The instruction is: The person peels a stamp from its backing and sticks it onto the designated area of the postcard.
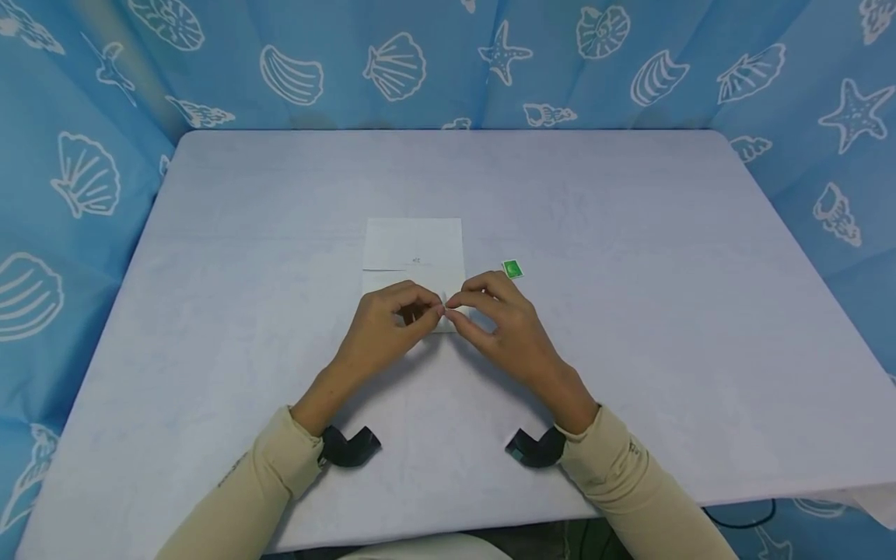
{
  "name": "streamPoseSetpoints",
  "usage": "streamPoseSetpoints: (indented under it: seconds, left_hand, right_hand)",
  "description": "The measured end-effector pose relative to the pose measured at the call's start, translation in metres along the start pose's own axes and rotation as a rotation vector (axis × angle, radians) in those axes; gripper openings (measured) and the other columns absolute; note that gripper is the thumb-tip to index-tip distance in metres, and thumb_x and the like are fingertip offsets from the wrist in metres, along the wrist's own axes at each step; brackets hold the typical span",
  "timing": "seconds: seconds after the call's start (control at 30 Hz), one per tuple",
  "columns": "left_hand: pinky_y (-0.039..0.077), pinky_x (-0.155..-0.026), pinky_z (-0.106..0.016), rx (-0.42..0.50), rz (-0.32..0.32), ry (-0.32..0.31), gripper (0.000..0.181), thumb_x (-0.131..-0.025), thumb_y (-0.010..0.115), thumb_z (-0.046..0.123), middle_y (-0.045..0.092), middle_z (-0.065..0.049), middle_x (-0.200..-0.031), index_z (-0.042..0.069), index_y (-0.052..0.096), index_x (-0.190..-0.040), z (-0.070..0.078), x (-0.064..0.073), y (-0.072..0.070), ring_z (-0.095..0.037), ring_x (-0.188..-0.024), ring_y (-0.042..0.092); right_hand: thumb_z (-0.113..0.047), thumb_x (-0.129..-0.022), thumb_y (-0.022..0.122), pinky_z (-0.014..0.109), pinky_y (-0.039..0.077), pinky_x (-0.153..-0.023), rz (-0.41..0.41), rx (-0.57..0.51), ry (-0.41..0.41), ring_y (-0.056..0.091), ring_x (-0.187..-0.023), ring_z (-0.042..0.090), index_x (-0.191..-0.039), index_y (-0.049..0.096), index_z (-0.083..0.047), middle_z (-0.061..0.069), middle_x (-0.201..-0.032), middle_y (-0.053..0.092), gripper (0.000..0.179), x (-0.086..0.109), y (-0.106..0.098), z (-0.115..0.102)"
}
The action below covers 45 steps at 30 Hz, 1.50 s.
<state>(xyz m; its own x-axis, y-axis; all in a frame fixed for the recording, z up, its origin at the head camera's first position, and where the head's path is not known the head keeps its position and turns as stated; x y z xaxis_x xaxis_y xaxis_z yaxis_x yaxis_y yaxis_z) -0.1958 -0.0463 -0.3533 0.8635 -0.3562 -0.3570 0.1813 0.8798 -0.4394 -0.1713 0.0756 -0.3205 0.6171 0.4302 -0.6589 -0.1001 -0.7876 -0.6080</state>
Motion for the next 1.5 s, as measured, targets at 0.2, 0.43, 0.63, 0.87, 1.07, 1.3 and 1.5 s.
streamPoseSetpoints:
  seconds: [0.2, 0.43, 0.63, 0.87, 1.07, 1.3, 1.5]
  left_hand:
    - [0.045, -0.058, -0.023, -0.022, -0.003, 0.028, 0.006, -0.088, 0.062, 0.020, 0.058, 0.010, -0.078, 0.020, 0.068, -0.088, 0.004, 0.000, 0.000, -0.006, -0.069, 0.054]
    - [0.045, -0.058, -0.023, -0.024, -0.004, 0.065, 0.006, -0.088, 0.062, 0.021, 0.058, 0.011, -0.078, 0.018, 0.068, -0.088, 0.005, 0.000, 0.002, -0.005, -0.068, 0.053]
    - [0.046, -0.058, -0.022, -0.041, -0.003, 0.086, 0.006, -0.088, 0.062, 0.021, 0.058, 0.011, -0.078, 0.017, 0.068, -0.089, 0.006, 0.001, 0.003, -0.005, -0.067, 0.054]
    - [0.046, -0.059, -0.022, -0.055, 0.003, 0.078, 0.006, -0.088, 0.061, 0.021, 0.057, 0.012, -0.078, 0.019, 0.067, -0.089, 0.004, 0.001, 0.002, -0.004, -0.068, 0.053]
    - [0.046, -0.059, -0.022, -0.043, 0.002, 0.048, 0.006, -0.088, 0.061, 0.021, 0.057, 0.012, -0.078, 0.020, 0.067, -0.088, 0.004, 0.000, 0.000, -0.005, -0.068, 0.054]
    - [0.046, -0.058, -0.022, -0.026, -0.001, 0.028, 0.006, -0.088, 0.062, 0.021, 0.058, 0.011, -0.078, 0.019, 0.067, -0.088, 0.009, -0.006, -0.005, -0.005, -0.068, 0.054]
    - [0.046, -0.057, -0.023, -0.024, -0.004, 0.016, 0.008, -0.089, 0.061, 0.022, 0.058, 0.011, -0.079, 0.018, 0.067, -0.089, 0.016, -0.011, -0.009, -0.005, -0.067, 0.054]
  right_hand:
    - [-0.012, -0.081, 0.070, 0.020, 0.041, -0.075, -0.006, -0.009, 0.017, 0.051, -0.091, 0.012, -0.090, 0.071, -0.009, 0.002, -0.095, 0.056, 0.010, 0.001, 0.001, 0.001]
    - [-0.010, -0.081, 0.070, 0.021, 0.042, -0.075, -0.004, -0.025, 0.023, 0.052, -0.090, 0.013, -0.089, 0.071, -0.008, 0.002, -0.094, 0.056, 0.008, 0.001, 0.001, 0.002]
    - [-0.009, -0.081, 0.068, 0.025, 0.043, -0.076, 0.001, -0.029, 0.037, 0.052, -0.090, 0.015, -0.087, 0.070, -0.006, 0.003, -0.093, 0.056, 0.007, 0.002, -0.001, 0.004]
    - [-0.009, -0.081, 0.067, 0.025, 0.044, -0.077, 0.013, -0.032, 0.038, 0.052, -0.090, 0.014, -0.086, 0.070, -0.007, 0.002, -0.092, 0.056, 0.006, 0.003, -0.003, 0.006]
    - [-0.010, -0.082, 0.065, 0.023, 0.044, -0.078, 0.013, -0.030, 0.047, 0.053, -0.090, 0.013, -0.086, 0.070, -0.007, 0.002, -0.091, 0.056, 0.006, 0.000, -0.006, 0.005]
    - [-0.011, -0.082, 0.066, 0.024, 0.045, -0.078, 0.005, -0.040, 0.088, 0.054, -0.090, 0.013, -0.086, 0.070, -0.008, 0.002, -0.092, 0.056, 0.006, -0.008, -0.012, 0.007]
    - [-0.012, -0.083, 0.066, 0.024, 0.045, -0.076, -0.002, -0.041, 0.113, 0.054, -0.089, 0.013, -0.086, 0.069, -0.008, 0.002, -0.092, 0.056, 0.007, -0.014, -0.020, 0.007]
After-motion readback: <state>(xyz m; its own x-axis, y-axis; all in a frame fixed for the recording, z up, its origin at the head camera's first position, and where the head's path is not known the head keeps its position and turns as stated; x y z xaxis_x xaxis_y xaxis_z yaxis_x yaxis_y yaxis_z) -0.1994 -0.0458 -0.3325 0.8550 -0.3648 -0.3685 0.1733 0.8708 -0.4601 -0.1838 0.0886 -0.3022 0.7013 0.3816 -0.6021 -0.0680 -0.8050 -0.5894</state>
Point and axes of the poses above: each hand's wrist, its own x-axis away from the middle knuckle, its own y-axis out of the palm, z = x × y, the point moved 10 cm from there along -x, towards the middle knuckle
